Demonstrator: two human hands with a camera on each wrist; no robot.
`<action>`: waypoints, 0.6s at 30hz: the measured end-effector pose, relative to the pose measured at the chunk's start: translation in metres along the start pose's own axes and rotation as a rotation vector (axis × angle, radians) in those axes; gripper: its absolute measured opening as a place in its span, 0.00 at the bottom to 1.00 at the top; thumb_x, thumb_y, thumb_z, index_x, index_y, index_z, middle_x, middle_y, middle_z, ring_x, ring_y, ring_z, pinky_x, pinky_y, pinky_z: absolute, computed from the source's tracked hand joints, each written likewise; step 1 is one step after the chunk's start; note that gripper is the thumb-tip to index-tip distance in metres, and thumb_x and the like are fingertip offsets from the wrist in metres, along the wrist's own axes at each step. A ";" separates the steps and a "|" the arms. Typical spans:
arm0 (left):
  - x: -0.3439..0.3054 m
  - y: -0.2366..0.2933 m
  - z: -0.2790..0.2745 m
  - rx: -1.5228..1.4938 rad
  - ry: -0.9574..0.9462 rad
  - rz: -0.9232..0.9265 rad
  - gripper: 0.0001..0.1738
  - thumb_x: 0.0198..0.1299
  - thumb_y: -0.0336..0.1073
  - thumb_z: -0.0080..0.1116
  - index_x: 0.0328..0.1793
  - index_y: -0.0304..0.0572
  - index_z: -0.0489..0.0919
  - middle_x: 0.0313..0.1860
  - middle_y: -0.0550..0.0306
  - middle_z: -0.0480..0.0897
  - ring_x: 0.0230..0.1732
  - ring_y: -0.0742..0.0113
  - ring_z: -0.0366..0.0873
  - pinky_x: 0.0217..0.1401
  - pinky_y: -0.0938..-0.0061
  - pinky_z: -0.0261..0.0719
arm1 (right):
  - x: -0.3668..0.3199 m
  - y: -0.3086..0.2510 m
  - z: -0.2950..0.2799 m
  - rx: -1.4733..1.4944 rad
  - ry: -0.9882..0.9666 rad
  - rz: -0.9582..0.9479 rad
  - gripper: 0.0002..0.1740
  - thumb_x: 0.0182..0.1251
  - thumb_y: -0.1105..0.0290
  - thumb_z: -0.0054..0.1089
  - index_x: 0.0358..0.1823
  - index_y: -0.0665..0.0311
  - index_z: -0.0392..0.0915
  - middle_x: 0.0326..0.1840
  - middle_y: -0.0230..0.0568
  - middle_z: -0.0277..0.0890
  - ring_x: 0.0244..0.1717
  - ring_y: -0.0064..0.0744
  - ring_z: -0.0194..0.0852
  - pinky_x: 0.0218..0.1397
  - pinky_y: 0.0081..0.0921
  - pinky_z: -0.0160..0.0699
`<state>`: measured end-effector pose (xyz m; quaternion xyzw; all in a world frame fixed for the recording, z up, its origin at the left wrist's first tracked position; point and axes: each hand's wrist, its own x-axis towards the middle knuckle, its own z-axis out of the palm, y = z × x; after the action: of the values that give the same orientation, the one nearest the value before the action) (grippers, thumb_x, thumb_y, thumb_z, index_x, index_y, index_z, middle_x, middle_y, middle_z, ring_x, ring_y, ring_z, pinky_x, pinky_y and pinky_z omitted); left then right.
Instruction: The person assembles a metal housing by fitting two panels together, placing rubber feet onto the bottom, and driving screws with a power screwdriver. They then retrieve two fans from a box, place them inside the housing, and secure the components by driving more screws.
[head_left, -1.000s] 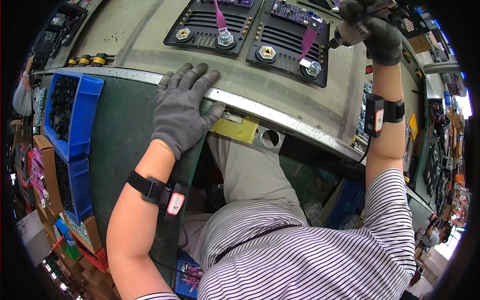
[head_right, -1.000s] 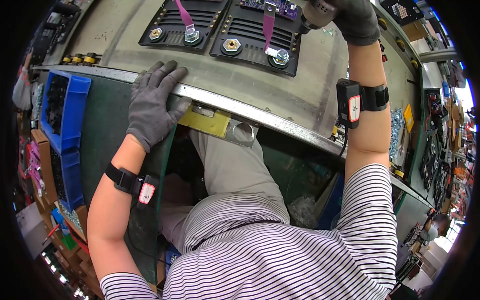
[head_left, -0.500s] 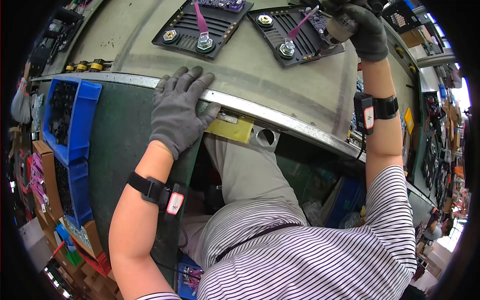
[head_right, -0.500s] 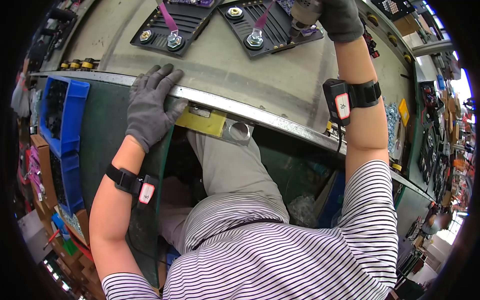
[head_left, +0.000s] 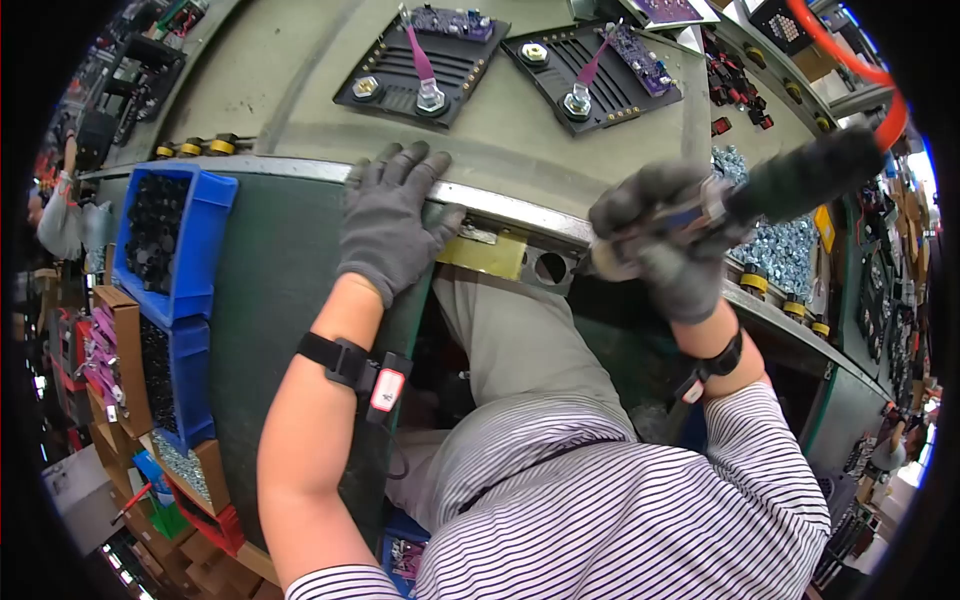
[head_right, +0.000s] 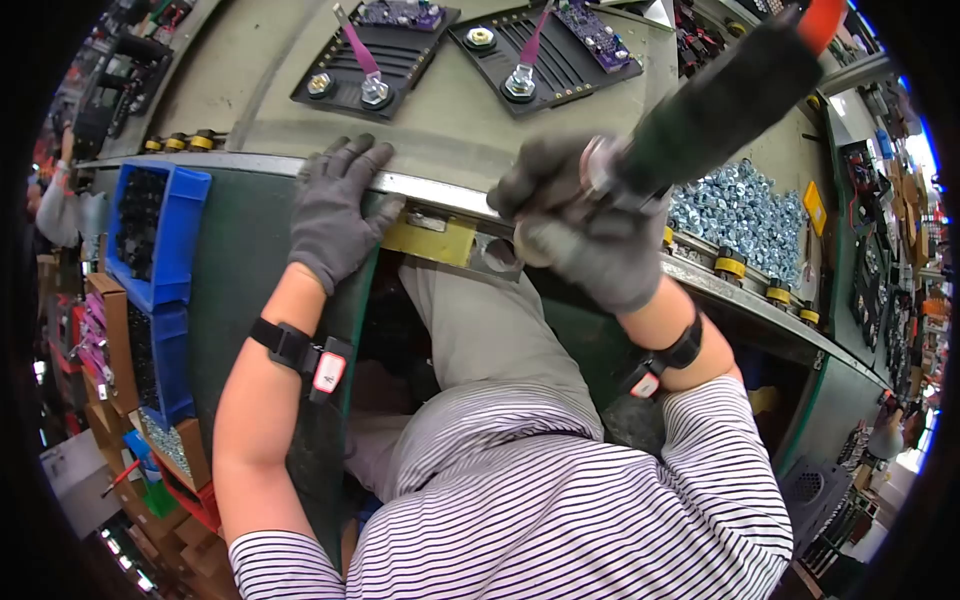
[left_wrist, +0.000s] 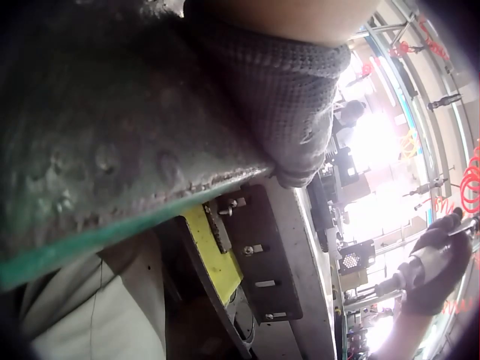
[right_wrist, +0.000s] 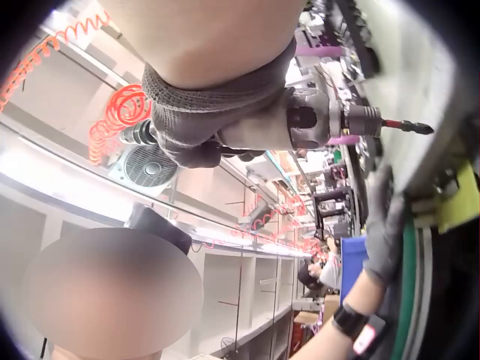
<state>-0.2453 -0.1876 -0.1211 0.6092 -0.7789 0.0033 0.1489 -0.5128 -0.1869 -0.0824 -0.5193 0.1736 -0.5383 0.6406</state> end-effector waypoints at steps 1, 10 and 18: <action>0.000 0.000 0.000 0.023 0.008 0.014 0.31 0.51 0.49 0.60 0.63 0.53 0.72 0.65 0.54 0.69 0.68 0.52 0.61 0.73 0.55 0.51 | -0.010 0.005 0.008 -0.043 0.024 0.065 0.23 0.54 0.84 0.57 0.54 0.66 0.68 0.43 0.42 0.76 0.48 0.34 0.77 0.51 0.33 0.78; -0.001 0.002 -0.001 0.015 -0.039 -0.033 0.32 0.53 0.55 0.55 0.64 0.53 0.72 0.65 0.52 0.69 0.69 0.53 0.59 0.73 0.54 0.47 | -0.012 0.056 0.003 -0.597 -0.236 -0.127 0.21 0.39 0.80 0.67 0.40 0.62 0.76 0.38 0.40 0.78 0.40 0.37 0.77 0.45 0.33 0.76; -0.002 -0.006 0.006 -0.043 -0.106 -0.111 0.45 0.49 0.58 0.59 0.71 0.47 0.61 0.72 0.47 0.58 0.74 0.51 0.51 0.75 0.54 0.44 | 0.001 0.029 -0.011 -0.950 -0.393 -0.129 0.31 0.42 0.65 0.70 0.53 0.56 0.74 0.49 0.43 0.74 0.51 0.49 0.70 0.55 0.40 0.70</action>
<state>-0.2407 -0.1886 -0.1287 0.6473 -0.7507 -0.0539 0.1206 -0.5057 -0.1963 -0.1111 -0.8539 0.2430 -0.3310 0.3198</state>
